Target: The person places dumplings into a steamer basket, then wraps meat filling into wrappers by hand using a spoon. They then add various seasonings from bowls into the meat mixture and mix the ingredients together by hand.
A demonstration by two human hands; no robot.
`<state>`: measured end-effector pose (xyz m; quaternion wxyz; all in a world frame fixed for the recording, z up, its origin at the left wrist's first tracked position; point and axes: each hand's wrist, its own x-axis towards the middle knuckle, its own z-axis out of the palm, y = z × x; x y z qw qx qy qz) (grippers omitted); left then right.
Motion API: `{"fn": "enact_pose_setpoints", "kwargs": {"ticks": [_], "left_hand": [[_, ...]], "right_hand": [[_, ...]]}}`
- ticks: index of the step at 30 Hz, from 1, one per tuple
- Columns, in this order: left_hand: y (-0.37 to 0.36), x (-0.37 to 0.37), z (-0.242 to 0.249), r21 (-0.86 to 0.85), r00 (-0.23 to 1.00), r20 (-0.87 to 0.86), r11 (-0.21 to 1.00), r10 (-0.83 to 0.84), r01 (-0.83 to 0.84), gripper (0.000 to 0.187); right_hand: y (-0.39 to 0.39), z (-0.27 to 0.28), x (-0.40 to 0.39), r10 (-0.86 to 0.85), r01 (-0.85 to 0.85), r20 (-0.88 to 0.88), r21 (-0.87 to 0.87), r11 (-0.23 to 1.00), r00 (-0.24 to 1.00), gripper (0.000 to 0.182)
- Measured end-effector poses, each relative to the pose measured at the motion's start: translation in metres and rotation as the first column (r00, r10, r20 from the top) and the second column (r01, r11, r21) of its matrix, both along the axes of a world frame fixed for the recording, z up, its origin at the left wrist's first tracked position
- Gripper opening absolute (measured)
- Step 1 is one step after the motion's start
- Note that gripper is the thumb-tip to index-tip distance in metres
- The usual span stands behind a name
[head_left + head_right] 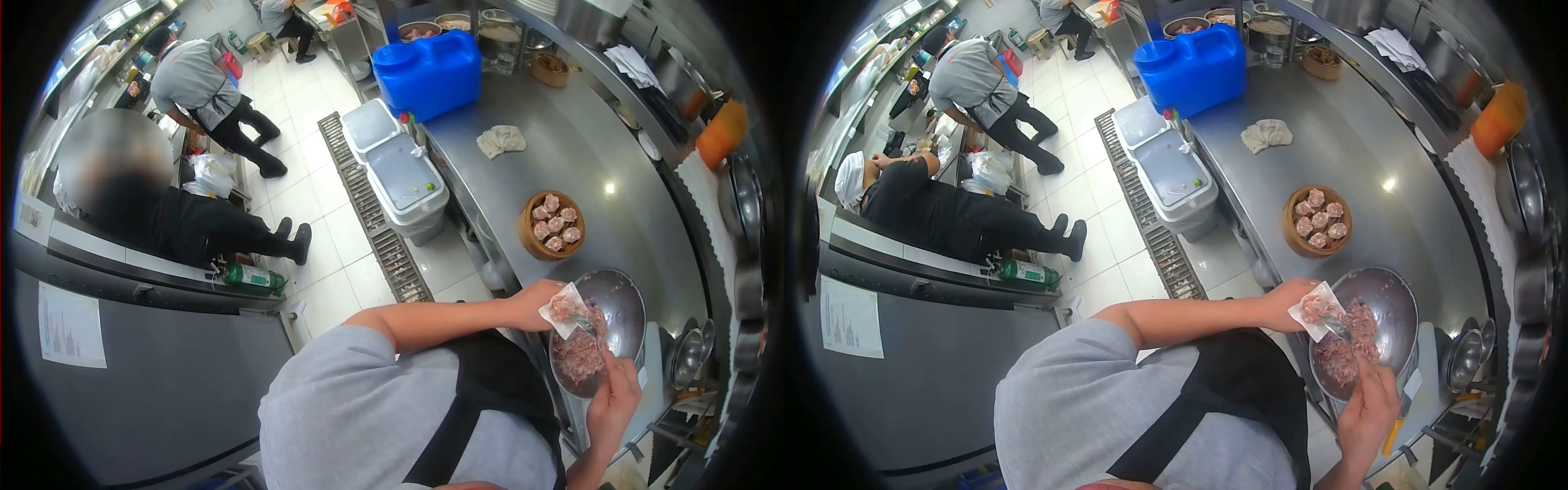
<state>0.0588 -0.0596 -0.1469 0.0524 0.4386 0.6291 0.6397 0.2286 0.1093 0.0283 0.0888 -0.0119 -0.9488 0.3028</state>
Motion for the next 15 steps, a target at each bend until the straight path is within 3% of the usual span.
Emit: {"fn": "enact_pose_setpoints", "kwargs": {"ticks": [5, 15], "left_hand": [[-0.009, -0.003, -0.011, -0.108, 0.999, -0.021, 0.993, 0.036, -0.038, 0.033], [-0.013, -0.005, -0.017, -0.091, 0.998, -0.033, 0.995, 0.047, -0.049, 0.038]], "right_hand": [[0.001, -0.007, -0.005, 0.007, -0.01, -0.058, -0.055, 0.998, 0.998, 0.037], [0.008, -0.017, -0.002, -0.043, 0.036, -0.078, -0.088, 0.995, 0.996, 0.035]]}}
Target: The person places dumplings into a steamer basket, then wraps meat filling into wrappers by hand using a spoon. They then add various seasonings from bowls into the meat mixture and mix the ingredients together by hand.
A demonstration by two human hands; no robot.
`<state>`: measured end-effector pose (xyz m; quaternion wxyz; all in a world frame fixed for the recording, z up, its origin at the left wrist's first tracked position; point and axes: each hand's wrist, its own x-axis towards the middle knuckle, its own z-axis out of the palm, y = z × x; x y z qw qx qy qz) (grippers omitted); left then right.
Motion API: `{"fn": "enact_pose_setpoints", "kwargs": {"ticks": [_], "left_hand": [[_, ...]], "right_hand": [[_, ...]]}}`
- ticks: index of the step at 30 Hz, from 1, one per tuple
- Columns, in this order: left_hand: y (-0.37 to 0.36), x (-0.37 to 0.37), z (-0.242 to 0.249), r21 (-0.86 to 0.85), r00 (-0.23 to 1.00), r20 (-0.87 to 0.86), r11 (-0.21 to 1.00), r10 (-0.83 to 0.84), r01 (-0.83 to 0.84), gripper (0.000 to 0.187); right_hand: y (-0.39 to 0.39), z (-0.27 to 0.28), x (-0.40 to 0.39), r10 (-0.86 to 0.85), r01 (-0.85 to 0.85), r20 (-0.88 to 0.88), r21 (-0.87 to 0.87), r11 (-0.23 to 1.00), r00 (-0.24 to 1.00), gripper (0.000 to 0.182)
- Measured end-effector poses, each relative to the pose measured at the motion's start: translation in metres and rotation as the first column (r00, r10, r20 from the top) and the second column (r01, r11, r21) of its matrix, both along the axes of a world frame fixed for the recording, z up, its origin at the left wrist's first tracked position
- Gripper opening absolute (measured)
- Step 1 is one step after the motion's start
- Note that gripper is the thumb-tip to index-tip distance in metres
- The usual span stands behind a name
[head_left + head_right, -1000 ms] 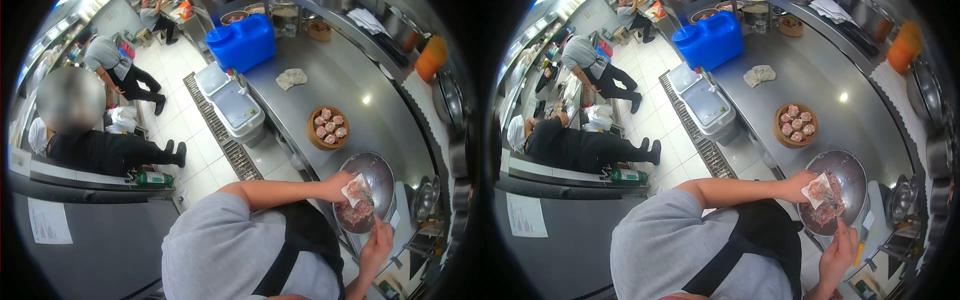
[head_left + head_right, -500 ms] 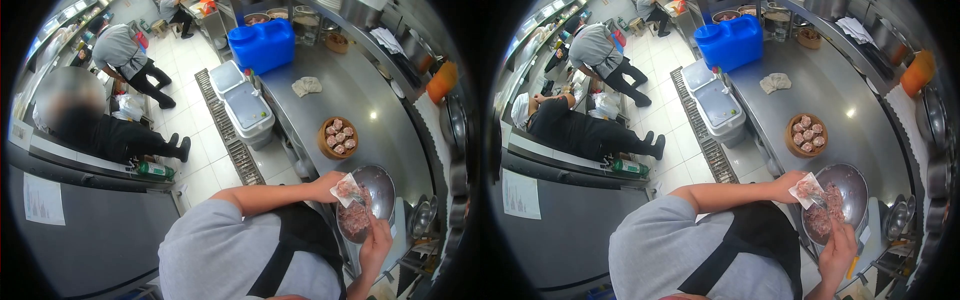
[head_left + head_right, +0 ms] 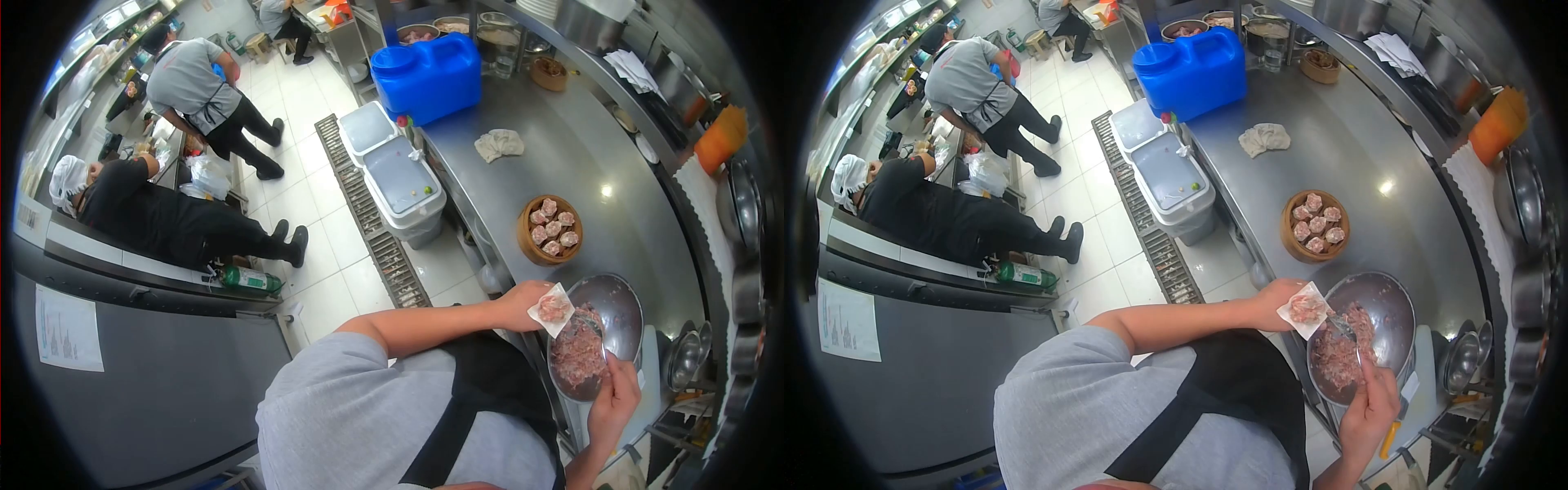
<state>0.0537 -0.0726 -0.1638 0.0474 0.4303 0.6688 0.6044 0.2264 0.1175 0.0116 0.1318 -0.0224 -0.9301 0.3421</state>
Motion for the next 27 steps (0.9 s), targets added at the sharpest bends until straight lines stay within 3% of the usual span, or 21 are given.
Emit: {"fn": "enact_pose_setpoints", "kwargs": {"ticks": [3, 5, 11, 13, 17, 21, 23, 25, 27], "left_hand": [[-0.001, 0.002, 0.006, -0.007, 0.998, -0.051, 0.999, 0.04, -0.041, 0.034], [-0.003, 0.004, 0.016, -0.027, 0.99, 0.117, 0.997, 0.082, -0.079, 0.031], [0.005, 0.002, 0.016, 0.092, 0.972, 0.23, 0.993, 0.046, -0.068, 0.035], [0.005, 0.001, 0.018, 0.103, 0.974, 0.222, 0.993, 0.041, -0.065, 0.035], [0.007, 0.005, 0.022, 0.094, 0.967, 0.255, 0.994, 0.026, -0.052, 0.036], [0.01, 0.008, 0.019, 0.084, 0.964, 0.264, 0.996, 0.02, -0.044, 0.038], [0.009, 0.009, 0.029, 0.129, 0.963, 0.268, 0.99, 0.018, -0.054, 0.03], [0.013, 0.006, 0.018, 0.138, 0.984, 0.083, 0.976, 0.156, -0.166, 0.026], [0.015, 0.001, 0.013, 0.18, 0.971, 0.237, 0.981, 0.03, -0.075, 0.022]], "right_hand": [[0.001, 0.001, 0.002, -0.018, 0.018, 0.007, -0.015, 1.0, 1.0, 0.035], [0.001, 0.002, 0.003, -0.034, 0.034, 0.017, -0.014, 0.999, 0.999, 0.035], [0.014, -0.007, 0.018, -0.11, 0.111, 0.044, -0.024, 0.993, 0.993, 0.033], [0.018, -0.014, 0.021, -0.151, 0.147, -0.044, -0.081, 0.986, 0.988, 0.029], [0.021, -0.014, 0.026, -0.187, 0.183, -0.031, -0.1, 0.978, 0.982, 0.027], [0.017, -0.015, 0.028, -0.18, 0.175, -0.03, -0.127, 0.976, 0.983, 0.026], [0.015, -0.013, 0.025, -0.185, 0.181, -0.022, -0.124, 0.976, 0.983, 0.026], [0.014, -0.009, 0.024, -0.093, 0.091, -0.086, -0.026, 0.995, 0.992, 0.025], [0.013, 0.004, 0.017, -0.037, 0.04, -0.076, 0.046, 0.998, 0.996, 0.025]]}}
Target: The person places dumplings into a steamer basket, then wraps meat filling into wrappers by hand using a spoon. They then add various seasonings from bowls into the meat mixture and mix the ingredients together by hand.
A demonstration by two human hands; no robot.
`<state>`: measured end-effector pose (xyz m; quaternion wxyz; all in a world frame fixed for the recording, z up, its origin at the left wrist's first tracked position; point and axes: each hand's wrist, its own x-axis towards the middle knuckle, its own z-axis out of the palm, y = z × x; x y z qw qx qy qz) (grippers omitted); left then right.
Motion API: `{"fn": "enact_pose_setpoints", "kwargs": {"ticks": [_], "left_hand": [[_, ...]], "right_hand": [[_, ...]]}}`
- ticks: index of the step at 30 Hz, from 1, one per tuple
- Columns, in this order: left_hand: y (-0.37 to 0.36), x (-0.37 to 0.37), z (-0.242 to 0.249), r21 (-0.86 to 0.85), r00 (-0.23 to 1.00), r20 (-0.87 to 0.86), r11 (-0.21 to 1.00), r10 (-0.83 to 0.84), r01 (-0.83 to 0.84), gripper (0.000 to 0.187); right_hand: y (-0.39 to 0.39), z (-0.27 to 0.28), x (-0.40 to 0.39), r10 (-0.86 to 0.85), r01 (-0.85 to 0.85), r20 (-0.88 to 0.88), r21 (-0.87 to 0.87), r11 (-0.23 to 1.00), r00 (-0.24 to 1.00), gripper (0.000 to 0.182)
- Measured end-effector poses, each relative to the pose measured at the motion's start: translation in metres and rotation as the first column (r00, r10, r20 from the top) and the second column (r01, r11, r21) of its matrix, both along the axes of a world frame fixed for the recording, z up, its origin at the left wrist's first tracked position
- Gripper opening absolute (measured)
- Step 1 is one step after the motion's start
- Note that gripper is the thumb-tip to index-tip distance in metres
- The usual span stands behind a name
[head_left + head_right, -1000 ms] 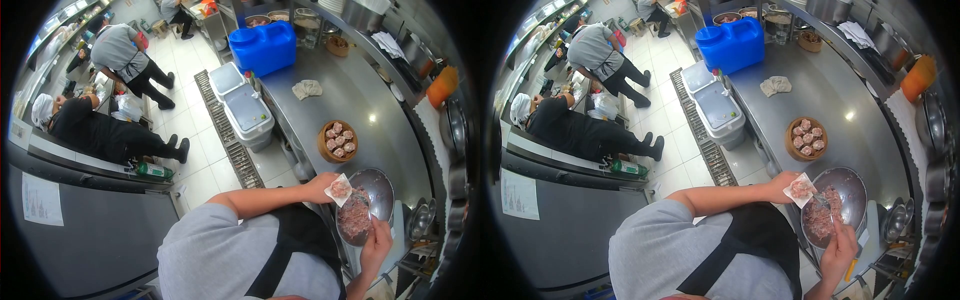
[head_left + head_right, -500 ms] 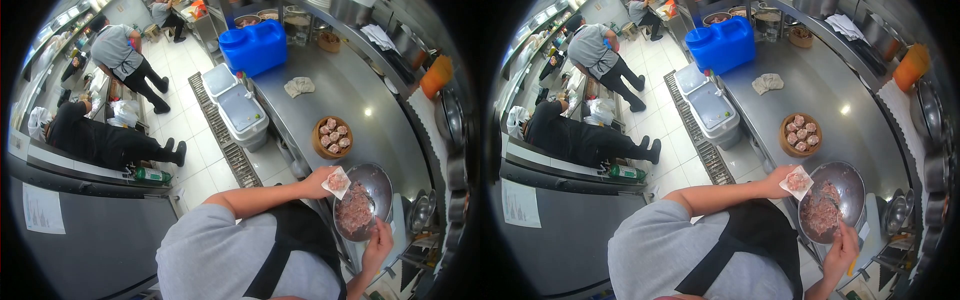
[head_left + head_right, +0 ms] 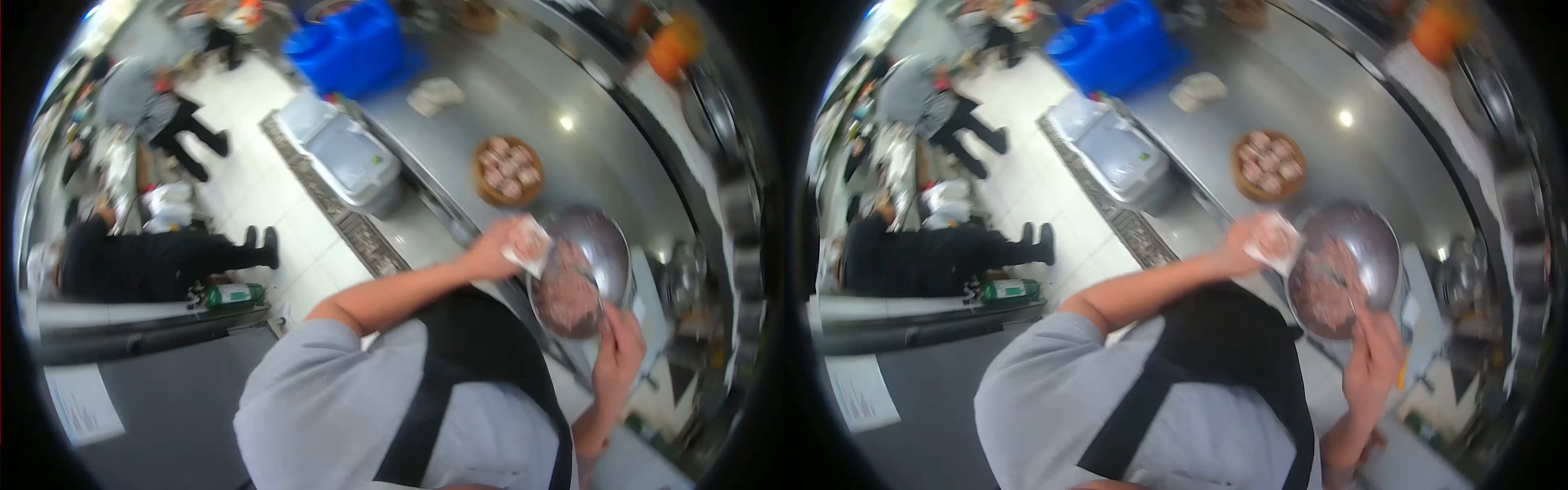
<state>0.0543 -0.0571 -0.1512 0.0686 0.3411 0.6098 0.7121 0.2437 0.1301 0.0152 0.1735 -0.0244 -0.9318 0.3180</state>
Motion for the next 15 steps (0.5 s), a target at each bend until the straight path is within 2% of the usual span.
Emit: {"fn": "enact_pose_setpoints", "kwargs": {"ticks": [1, 2, 3, 5, 6, 7, 9, 12, 14, 15], "left_hand": [[-0.001, -0.012, -0.002, -0.085, 0.984, -0.178, 0.996, -0.021, 0.006, 0.02], [0.0, -0.008, -0.003, -0.125, 1.0, -0.013, 0.992, 0.023, -0.025, 0.017], [0.0, -0.011, -0.004, -0.162, 0.992, -0.089, 0.982, 0.084, -0.097, 0.015], [0.0, -0.014, 0.001, -0.209, 0.997, 0.01, 0.975, 0.081, -0.077, 0.016], [-0.003, -0.014, 0.009, -0.221, 0.99, -0.097, 0.967, 0.103, -0.122, 0.017], [-0.002, -0.015, 0.001, -0.215, 0.997, 0.0, 0.973, 0.081, -0.079, 0.022], [0.0, -0.011, 0.0, -0.256, 0.998, 0.025, 0.966, 0.057, -0.049, 0.026], [0.008, -0.009, 0.013, -0.349, 0.999, 0.001, 0.936, 0.044, -0.041, 0.036], [0.017, -0.011, 0.021, -0.41, 0.959, 0.214, 0.874, -0.188, 0.262, 0.043], [0.023, -0.009, 0.025, -0.41, 0.954, 0.212, 0.868, -0.21, 0.282, 0.043]], "right_hand": [[0.002, 0.004, -0.004, 0.012, -0.012, 0.004, 0.012, 1.0, 1.0, 0.025], [0.004, 0.008, -0.004, 0.018, -0.018, 0.013, 0.022, 1.0, 1.0, 0.026], [0.003, 0.017, -0.005, -0.021, 0.019, 0.059, 0.036, 0.999, 0.998, 0.026], [0.005, 0.021, -0.005, -0.088, 0.087, 0.074, 0.02, 0.996, 0.993, 0.027], [0.008, 0.016, -0.002, -0.106, 0.106, 0.037, -0.007, 0.994, 0.994, 0.028], [0.012, 0.013, 0.001, -0.142, 0.142, 0.047, 0.003, 0.99, 0.989, 0.028], [0.014, 0.005, 0.007, -0.141, 0.141, 0.003, -0.075, 0.987, 0.99, 0.034], [0.006, -0.006, 0.005, -0.099, 0.096, -0.032, -0.068, 0.993, 0.995, 0.037], [0.003, -0.012, 0.003, -0.117, 0.116, -0.01, -0.042, 0.992, 0.993, 0.037], [0.003, -0.015, 0.002, -0.114, 0.114, 0.012, -0.011, 0.993, 0.993, 0.037]]}}
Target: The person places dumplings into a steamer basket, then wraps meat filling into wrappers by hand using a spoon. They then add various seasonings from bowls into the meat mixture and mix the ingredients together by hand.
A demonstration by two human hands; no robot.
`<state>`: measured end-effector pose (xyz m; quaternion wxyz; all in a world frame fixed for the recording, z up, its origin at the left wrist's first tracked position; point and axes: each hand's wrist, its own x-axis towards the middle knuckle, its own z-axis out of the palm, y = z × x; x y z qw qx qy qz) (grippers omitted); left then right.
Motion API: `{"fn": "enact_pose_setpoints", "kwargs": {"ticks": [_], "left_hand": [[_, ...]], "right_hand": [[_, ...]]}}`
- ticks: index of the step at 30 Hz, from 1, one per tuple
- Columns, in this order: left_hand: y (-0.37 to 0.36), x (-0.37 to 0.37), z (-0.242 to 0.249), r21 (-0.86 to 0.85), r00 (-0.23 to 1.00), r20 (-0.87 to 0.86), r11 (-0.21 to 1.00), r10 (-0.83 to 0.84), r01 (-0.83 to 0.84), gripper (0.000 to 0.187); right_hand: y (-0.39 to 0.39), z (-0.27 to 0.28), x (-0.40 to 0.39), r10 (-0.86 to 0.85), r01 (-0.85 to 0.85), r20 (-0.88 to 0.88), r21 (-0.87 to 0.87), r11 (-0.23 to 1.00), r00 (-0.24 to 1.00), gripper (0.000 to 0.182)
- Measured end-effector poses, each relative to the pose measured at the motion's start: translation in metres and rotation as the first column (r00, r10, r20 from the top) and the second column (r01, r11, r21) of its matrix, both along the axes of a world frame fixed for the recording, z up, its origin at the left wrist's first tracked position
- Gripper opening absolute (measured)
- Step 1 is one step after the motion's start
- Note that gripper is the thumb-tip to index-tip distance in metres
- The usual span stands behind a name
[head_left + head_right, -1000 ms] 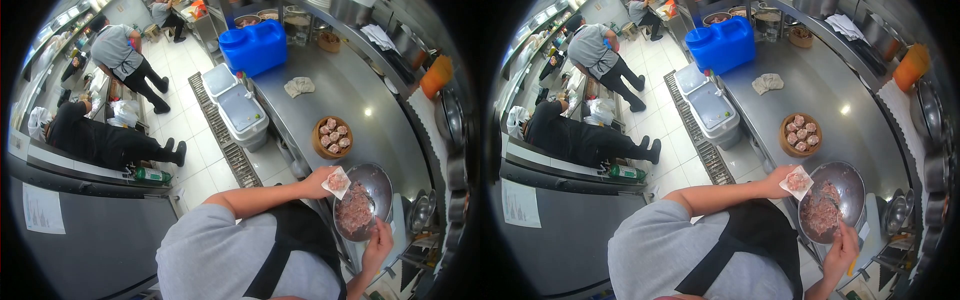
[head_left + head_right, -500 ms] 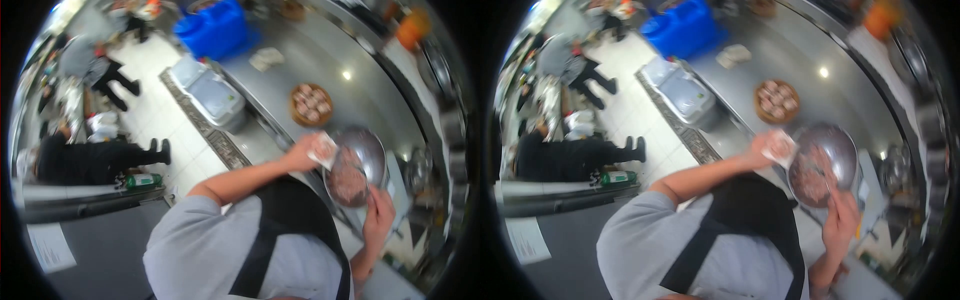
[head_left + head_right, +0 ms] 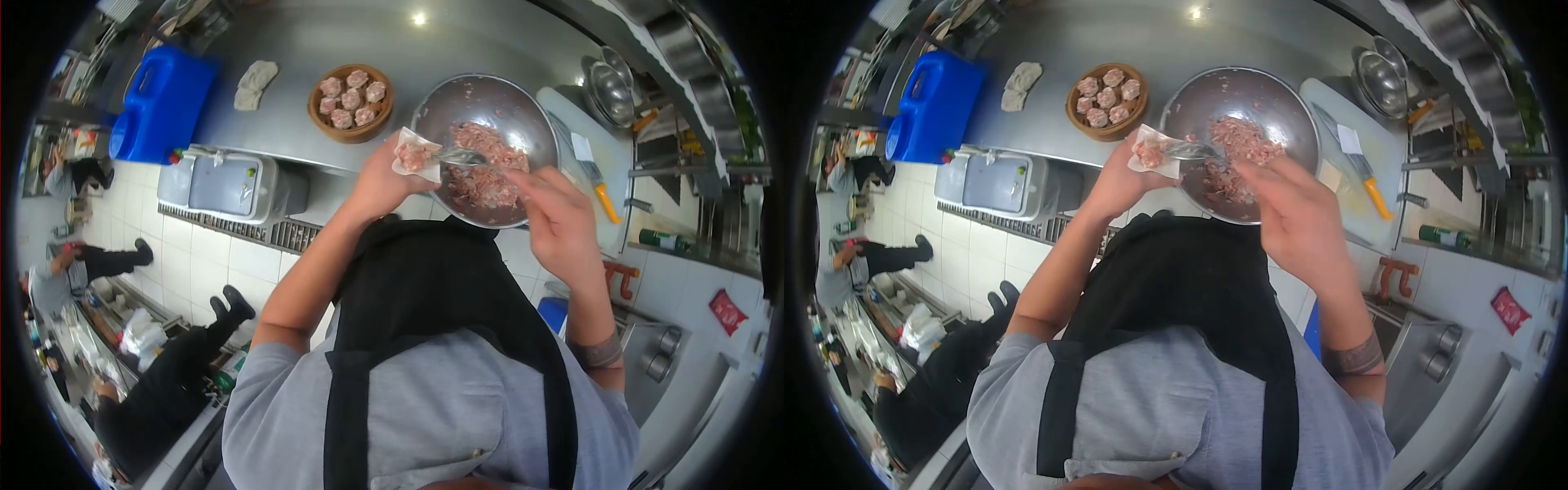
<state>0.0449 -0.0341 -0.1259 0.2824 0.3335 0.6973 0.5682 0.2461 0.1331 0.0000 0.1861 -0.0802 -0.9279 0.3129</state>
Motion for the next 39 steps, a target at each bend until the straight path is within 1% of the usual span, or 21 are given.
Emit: {"fn": "enact_pose_setpoints", "kwargs": {"ticks": [2, 3, 5, 6, 9, 11, 13, 14, 15, 17, 18, 19, 20, 21, 22, 23, 26, 30, 32, 36, 39], "left_hand": [[0.013, 0.004, 0.007, 0.078, 0.896, 0.384, 0.975, -0.221, 0.207, 0.059], [0.019, 0.006, 0.006, 0.079, 0.891, 0.384, 0.97, -0.243, 0.23, 0.059], [0.031, 0.007, -0.001, 0.339, 0.51, 0.763, 0.917, -0.398, 0.209, 0.064], [0.035, 0.001, -0.002, 0.355, 0.418, 0.803, 0.904, -0.425, 0.236, 0.064], [0.057, -0.002, 0.001, 0.373, 0.382, 0.805, 0.888, -0.454, 0.268, 0.067], [0.07, -0.003, 0.006, 0.349, 0.411, 0.792, 0.887, -0.452, 0.302, 0.068], [0.081, -0.006, 0.011, 0.252, 0.514, 0.764, 0.913, -0.391, 0.319, 0.067], [0.086, -0.008, 0.012, 0.139, 0.586, 0.747, 0.935, -0.315, 0.326, 0.065], [0.09, -0.01, 0.017, 0.128, 0.586, 0.745, 0.931, -0.318, 0.343, 0.065], [0.099, -0.013, 0.028, 0.013, 0.694, 0.656, 0.923, -0.297, 0.384, 0.068], [0.107, -0.017, 0.026, -0.111, 0.857, 0.389, 0.906, -0.34, 0.41, 0.067], [0.111, -0.012, 0.024, -0.119, 0.853, 0.39, 0.899, -0.347, 0.42, 0.067], [0.114, -0.003, 0.022, -0.21, 0.943, -0.053, 0.926, -0.33, 0.312, 0.067], [0.119, 0.008, 0.025, -0.239, 0.829, -0.484, 0.954, -0.279, 0.182, 0.067], [0.129, 0.011, 0.007, -0.462, 0.727, -0.532, 0.869, -0.434, 0.18, 0.069], [0.137, 0.013, -0.018, -0.475, 0.729, -0.516, 0.858, -0.45, 0.193, 0.069], [0.149, 0.009, -0.078, -0.716, 0.564, -0.508, 0.683, -0.652, 0.144, 0.072], [0.149, -0.013, -0.066, -0.696, 0.546, -0.483, 0.679, -0.684, 0.235, 0.064], [0.155, -0.023, -0.029, -0.772, 0.507, -0.399, 0.579, -0.764, 0.264, 0.053], [0.152, -0.064, -0.027, -0.709, 0.546, -0.393, 0.622, -0.74, 0.332, 0.047], [0.158, -0.085, -0.021, -0.587, 0.742, 0.067, 0.575, -0.667, 0.57, 0.069]], "right_hand": [[0.003, -0.008, 0.002, -0.034, 0.034, 0.017, 0.017, 0.999, 0.999, 0.036], [0.006, -0.011, 0.006, -0.048, 0.047, 0.037, 0.03, 0.998, 0.998, 0.036], [0.012, -0.015, 0.018, -0.11, 0.11, 0.055, 0.008, 0.994, 0.992, 0.036], [0.016, -0.017, 0.023, -0.146, 0.148, 0.07, -0.014, 0.989, 0.987, 0.035], [0.029, -0.031, 0.048, -0.25, 0.255, 0.116, -0.036, 0.966, 0.961, 0.032], [0.034, -0.035, 0.062, -0.316, 0.325, 0.117, -0.077, 0.942, 0.942, 0.03], [0.038, -0.038, 0.073, -0.378, 0.391, 0.113, -0.121, 0.913, 0.919, 0.029], [0.04, -0.039, 0.078, -0.4, 0.415, 0.121, -0.138, 0.899, 0.908, 0.028], [0.041, -0.04, 0.083, -0.422, 0.439, 0.132, -0.157, 0.885, 0.897, 0.028], [0.044, -0.044, 0.09, -0.447, 0.464, 0.13, -0.179, 0.867, 0.885, 0.028], [0.045, -0.045, 0.092, -0.457, 0.476, 0.134, -0.191, 0.859, 0.879, 0.029], [0.046, -0.047, 0.095, -0.467, 0.486, 0.136, -0.199, 0.851, 0.874, 0.029], [0.047, -0.048, 0.097, -0.465, 0.483, 0.135, -0.195, 0.853, 0.875, 0.028], [0.048, -0.051, 0.099, -0.463, 0.482, 0.138, -0.192, 0.855, 0.876, 0.028], [0.048, -0.054, 0.1, -0.471, 0.494, 0.153, -0.201, 0.846, 0.869, 0.028], [0.047, -0.058, 0.1, -0.471, 0.494, 0.152, -0.215, 0.842, 0.869, 0.028], [0.044, -0.069, 0.107, -0.461, 0.481, 0.134, -0.244, 0.842, 0.877, 0.026], [0.044, -0.078, 0.115, -0.483, 0.515, 0.179, -0.273, 0.813, 0.857, 0.025], [0.046, -0.081, 0.115, -0.479, 0.511, 0.18, -0.27, 0.816, 0.859, 0.024], [0.05, -0.086, 0.111, -0.47, 0.502, 0.18, -0.271, 0.821, 0.864, 0.023], [0.054, -0.083, 0.114, -0.483, 0.542, 0.253, -0.294, 0.787, 0.838, 0.021]]}}
